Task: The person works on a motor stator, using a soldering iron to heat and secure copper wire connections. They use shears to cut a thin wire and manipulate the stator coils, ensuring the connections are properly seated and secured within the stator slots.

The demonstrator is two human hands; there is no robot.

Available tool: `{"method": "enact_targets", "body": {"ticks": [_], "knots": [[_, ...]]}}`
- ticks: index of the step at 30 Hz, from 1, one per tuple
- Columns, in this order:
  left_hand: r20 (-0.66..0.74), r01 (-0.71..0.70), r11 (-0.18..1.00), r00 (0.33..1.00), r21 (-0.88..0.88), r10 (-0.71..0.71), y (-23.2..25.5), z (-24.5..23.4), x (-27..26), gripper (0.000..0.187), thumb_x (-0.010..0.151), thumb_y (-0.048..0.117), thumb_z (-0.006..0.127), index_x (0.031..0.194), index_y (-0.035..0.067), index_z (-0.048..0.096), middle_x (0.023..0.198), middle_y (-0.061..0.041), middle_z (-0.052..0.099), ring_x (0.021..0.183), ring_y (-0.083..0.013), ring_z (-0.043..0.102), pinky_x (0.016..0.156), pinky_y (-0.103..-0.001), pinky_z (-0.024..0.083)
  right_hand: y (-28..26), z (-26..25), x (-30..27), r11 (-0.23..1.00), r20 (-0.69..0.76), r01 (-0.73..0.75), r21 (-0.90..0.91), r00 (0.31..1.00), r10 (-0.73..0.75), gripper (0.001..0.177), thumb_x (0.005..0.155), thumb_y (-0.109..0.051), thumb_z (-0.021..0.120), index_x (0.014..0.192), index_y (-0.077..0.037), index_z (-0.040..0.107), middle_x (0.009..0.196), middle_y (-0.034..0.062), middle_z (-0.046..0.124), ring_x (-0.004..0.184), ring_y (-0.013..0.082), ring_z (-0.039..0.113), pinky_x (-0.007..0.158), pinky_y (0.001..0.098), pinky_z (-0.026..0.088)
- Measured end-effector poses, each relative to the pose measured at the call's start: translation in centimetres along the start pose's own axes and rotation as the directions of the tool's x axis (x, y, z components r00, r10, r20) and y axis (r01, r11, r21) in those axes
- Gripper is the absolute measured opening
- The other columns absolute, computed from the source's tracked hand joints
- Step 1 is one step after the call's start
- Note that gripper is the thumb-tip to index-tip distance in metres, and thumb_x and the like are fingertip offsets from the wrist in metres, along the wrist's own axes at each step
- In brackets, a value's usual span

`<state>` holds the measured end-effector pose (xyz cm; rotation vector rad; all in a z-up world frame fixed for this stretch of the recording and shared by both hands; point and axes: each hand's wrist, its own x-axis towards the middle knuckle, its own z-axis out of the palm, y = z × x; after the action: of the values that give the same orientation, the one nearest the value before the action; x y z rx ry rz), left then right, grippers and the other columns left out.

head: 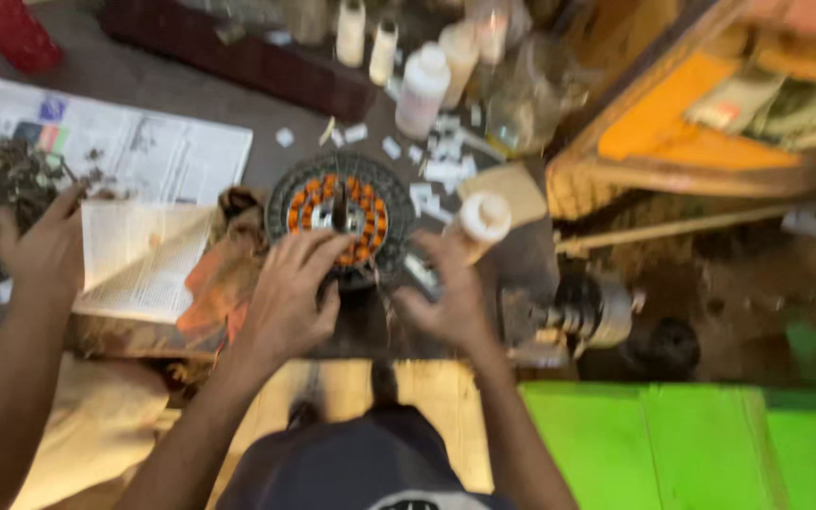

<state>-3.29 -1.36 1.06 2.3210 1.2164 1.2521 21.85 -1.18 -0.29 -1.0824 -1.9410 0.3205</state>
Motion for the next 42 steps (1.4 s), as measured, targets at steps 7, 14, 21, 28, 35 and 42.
{"method": "enact_targets", "body": {"ticks": [7,14,21,28,35,42], "knots": [[0.124,0.019,0.995,0.992,0.099,-0.031,0.0,1.5,1.6,0.067,0.069,0.004,0.07,0.136,0.007,0.059,0.126,-0.01,0.063,0.114,-0.032,0.057,0.094,-0.046,0.044,-2.1,4.3,3.2,0.999,0.053,-0.013,0.049,0.999,0.01,0.016,0.096,0.0,0.07,0.112,-0.003,0.071,0.108,0.0113,0.07,0.099,0.0289,0.07,0.087,0.038,0.058],[0.283,-0.063,0.968,0.959,0.242,-0.008,0.1,3.9,2.2,0.034,0.074,0.017,0.07,0.108,0.009,0.069,0.102,-0.009,0.062,0.102,-0.0299,0.059,0.086,-0.043,0.048,-3.0,-1.4,-0.5,0.657,0.466,-0.557,0.509,0.819,0.335,0.007,0.092,0.001,0.066,0.095,0.003,0.071,0.094,0.0103,0.07,0.069,0.0201,0.063,0.063,0.0312,0.052],[0.188,0.069,0.982,0.977,0.175,-0.102,4.3,4.2,-1.7,0.03,0.076,0.008,0.068,0.106,0.004,0.07,0.102,-0.009,0.063,0.098,-0.0302,0.063,0.081,-0.042,0.053,-3.0,-7.7,-2.2,0.744,0.209,0.002,0.669,0.959,-0.191,0.016,0.079,-0.002,0.075,0.096,-0.003,0.072,0.087,0.0068,0.072,0.074,0.022,0.071,0.071,0.0311,0.056],[-0.042,0.237,0.965,0.971,0.116,-0.234,10.0,3.0,-4.9,0.034,0.072,-0.006,0.071,0.104,0.005,0.072,0.092,-0.007,0.066,0.082,-0.0277,0.067,0.07,-0.039,0.056,0.9,0.7,3.1,0.968,0.171,0.222,0.118,0.956,-0.24,0.043,0.081,0.0,0.072,0.124,-0.004,0.068,0.116,0.0195,0.065,0.108,0.033,0.061,0.092,0.0421,0.051],[-0.441,0.234,0.972,0.874,0.008,-0.206,11.4,1.9,-4.4,0.028,0.081,-0.004,0.065,0.109,0.0,0.067,0.1,-0.013,0.067,0.09,-0.0237,0.071,0.08,-0.034,0.059,-0.9,0.8,5.0,0.941,0.321,0.232,0.245,0.897,-0.305,0.043,0.075,0.009,0.062,0.115,-0.004,0.07,0.104,0.0117,0.069,0.097,0.0315,0.065,0.084,0.0424,0.054],[0.509,0.555,-0.234,0.414,-0.799,-0.755,4.1,8.2,-1.3,0.047,0.099,0.04,0.05,0.122,0.001,0.064,0.101,-0.011,0.076,0.092,-0.0185,0.076,0.087,-0.035,0.061,-1.2,-1.9,-1.4,0.913,0.408,0.271,0.305,0.829,-0.382,0.039,0.074,0.011,0.068,0.112,0.0,0.069,0.103,0.0139,0.069,0.094,0.0326,0.067,0.081,0.0408,0.057]]}}
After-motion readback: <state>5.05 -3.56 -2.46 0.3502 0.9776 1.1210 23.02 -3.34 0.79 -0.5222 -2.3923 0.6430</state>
